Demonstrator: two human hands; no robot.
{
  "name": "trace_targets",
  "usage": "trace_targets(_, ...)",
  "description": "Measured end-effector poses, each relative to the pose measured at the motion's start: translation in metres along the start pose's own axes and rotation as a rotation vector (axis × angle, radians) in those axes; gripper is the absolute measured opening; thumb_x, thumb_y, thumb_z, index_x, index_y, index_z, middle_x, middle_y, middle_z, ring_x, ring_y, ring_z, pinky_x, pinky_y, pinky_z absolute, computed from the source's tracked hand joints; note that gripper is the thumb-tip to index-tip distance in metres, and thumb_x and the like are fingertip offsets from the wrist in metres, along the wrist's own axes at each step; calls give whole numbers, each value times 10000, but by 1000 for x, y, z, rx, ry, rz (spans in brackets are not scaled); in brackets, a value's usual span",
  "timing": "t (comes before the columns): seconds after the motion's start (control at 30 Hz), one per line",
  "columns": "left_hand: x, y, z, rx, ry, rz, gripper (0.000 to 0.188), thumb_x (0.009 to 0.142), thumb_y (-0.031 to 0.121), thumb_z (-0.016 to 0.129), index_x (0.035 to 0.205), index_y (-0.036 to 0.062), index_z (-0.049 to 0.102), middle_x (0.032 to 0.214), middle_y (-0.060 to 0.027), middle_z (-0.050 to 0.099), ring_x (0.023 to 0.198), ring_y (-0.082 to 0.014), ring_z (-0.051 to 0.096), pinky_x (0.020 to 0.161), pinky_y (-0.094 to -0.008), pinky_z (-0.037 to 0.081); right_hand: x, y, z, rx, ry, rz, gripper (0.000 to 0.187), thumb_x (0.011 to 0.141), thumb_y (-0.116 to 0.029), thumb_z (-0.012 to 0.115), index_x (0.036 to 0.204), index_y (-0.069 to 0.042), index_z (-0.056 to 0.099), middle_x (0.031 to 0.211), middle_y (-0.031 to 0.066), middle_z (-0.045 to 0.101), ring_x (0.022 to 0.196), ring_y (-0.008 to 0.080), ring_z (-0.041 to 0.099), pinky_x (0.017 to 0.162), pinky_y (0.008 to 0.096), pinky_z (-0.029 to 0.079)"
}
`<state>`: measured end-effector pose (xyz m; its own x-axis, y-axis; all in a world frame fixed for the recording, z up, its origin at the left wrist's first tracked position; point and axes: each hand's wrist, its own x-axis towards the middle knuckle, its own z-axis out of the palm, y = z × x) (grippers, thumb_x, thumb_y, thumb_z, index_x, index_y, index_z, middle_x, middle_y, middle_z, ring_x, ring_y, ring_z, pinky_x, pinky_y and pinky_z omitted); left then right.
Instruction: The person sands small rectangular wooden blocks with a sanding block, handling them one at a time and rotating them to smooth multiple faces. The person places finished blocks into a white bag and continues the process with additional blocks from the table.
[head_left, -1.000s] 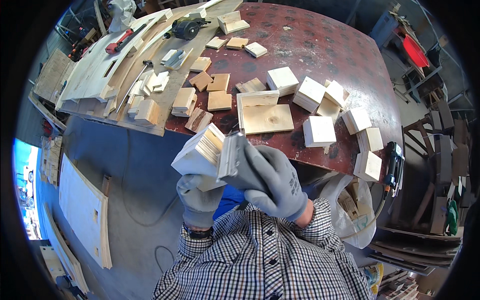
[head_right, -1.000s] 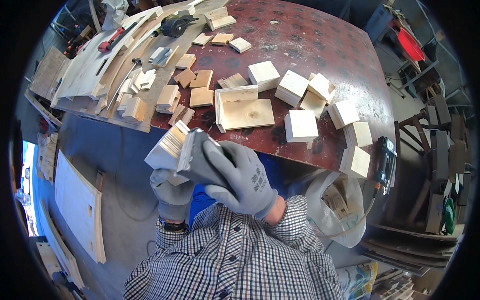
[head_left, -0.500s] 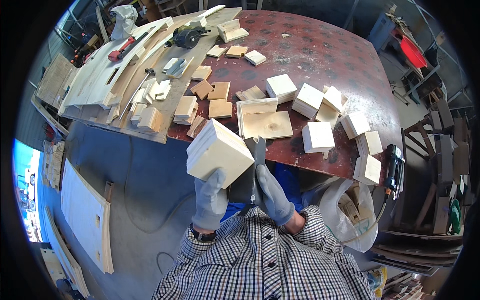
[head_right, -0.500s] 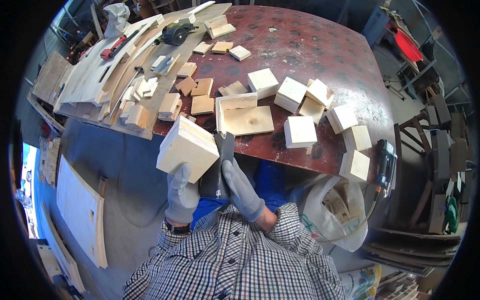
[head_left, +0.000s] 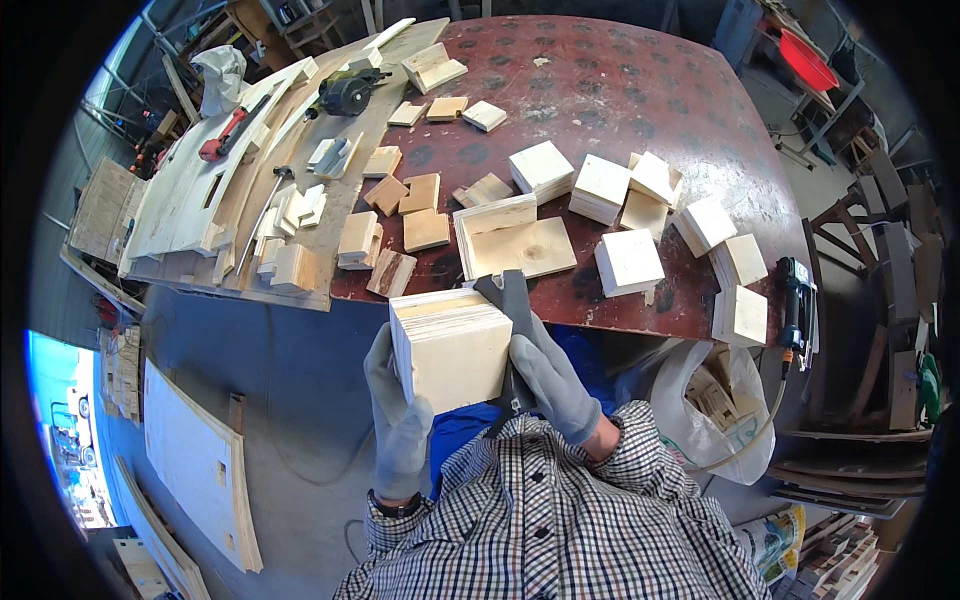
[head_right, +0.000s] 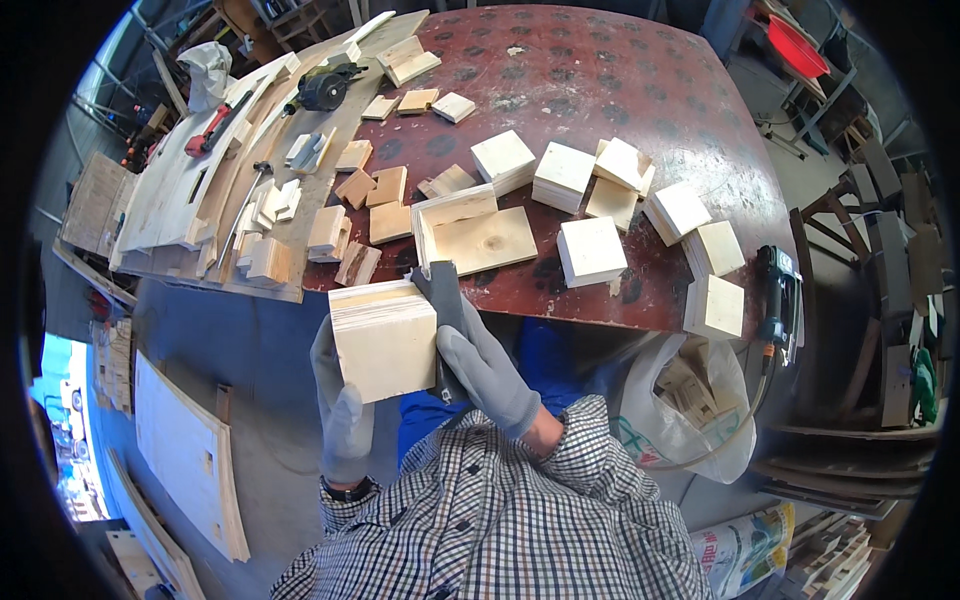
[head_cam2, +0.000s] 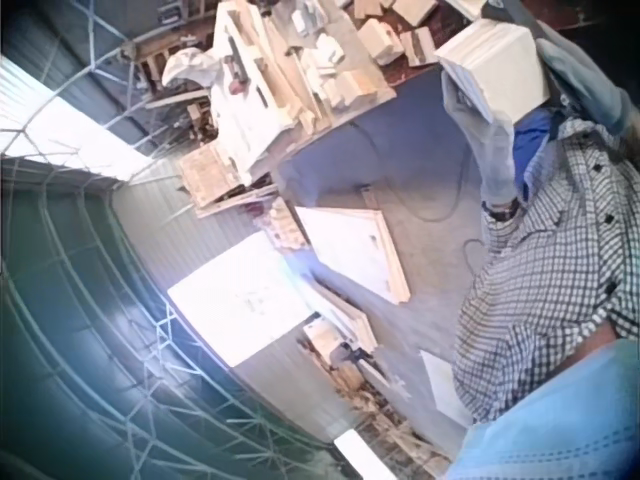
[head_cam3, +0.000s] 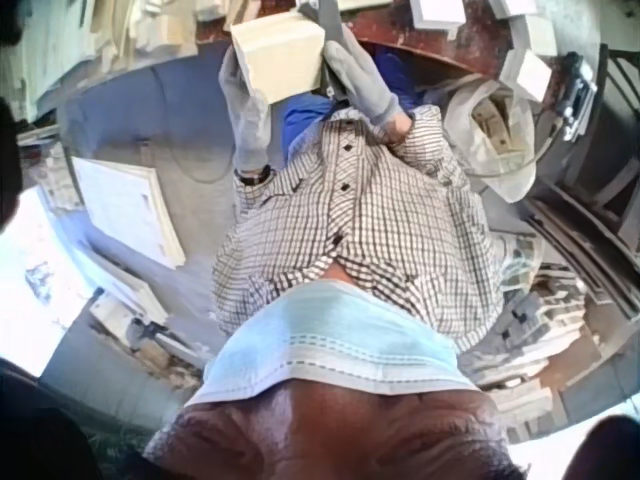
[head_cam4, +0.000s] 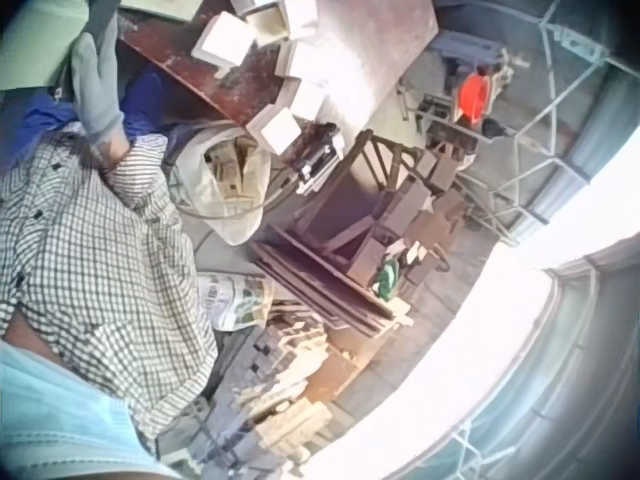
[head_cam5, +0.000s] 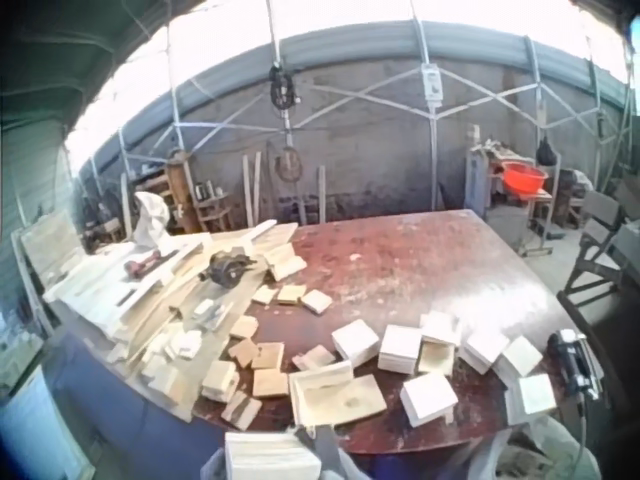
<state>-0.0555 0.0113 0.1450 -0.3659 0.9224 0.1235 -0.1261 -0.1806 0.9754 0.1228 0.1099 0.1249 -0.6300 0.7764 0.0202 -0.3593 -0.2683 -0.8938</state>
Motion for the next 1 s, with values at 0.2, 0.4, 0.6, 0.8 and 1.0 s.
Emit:
trace_targets(0.2,2,13,-9,-20,-56,-184,1080,856,440,835,1626,-26,237,1587,-162,412,1494,-272,432,1260,-446,349,-2,3,-1,-93,24,-101,734,1113,-243,533,1703,38,199,1707,193,377,1562,261,381,1282,377,286)
trace_targets(0.4,5,5,-13,-25,-96,-144,1066,860,251,861,1672,33,206,1591,-163,444,1454,-271,504,1187,-444,474,-2,3,-9,-253,30,-166,782,1081,-305,589,1684,56,247,1619,234,454,1506,297,451,1252,408,336)
trace_targets(0.6,7,-2,4,-40,6,-55,810,995,134,740,1666,77,291,1581,-128,489,1439,-255,524,1173,-398,480,-3,-4,-8,-533,33,-240,822,1039,-303,619,1669,78,253,1306,263,558,1171,373,614,1063,442,475)
trace_targets(0.8,3,-33,-24,383,27,-69,599,1118,351,572,1578,17,385,1555,-169,527,1401,-249,571,1131,-389,516,-13,-8,-7,-830,-32,-460,848,989,-443,663,1621,52,391,1388,285,558,1197,438,616,1066,460,493)
trace_targets(1.0,2,-12,-15,-196,55,-203,635,1143,509,468,1520,-1,498,1407,-173,654,1234,-222,688,1014,-377,592,18,9,-29,-894,84,-44,757,1031,-422,612,1647,-40,396,1271,272,593,1135,425,624,1034,456,489)
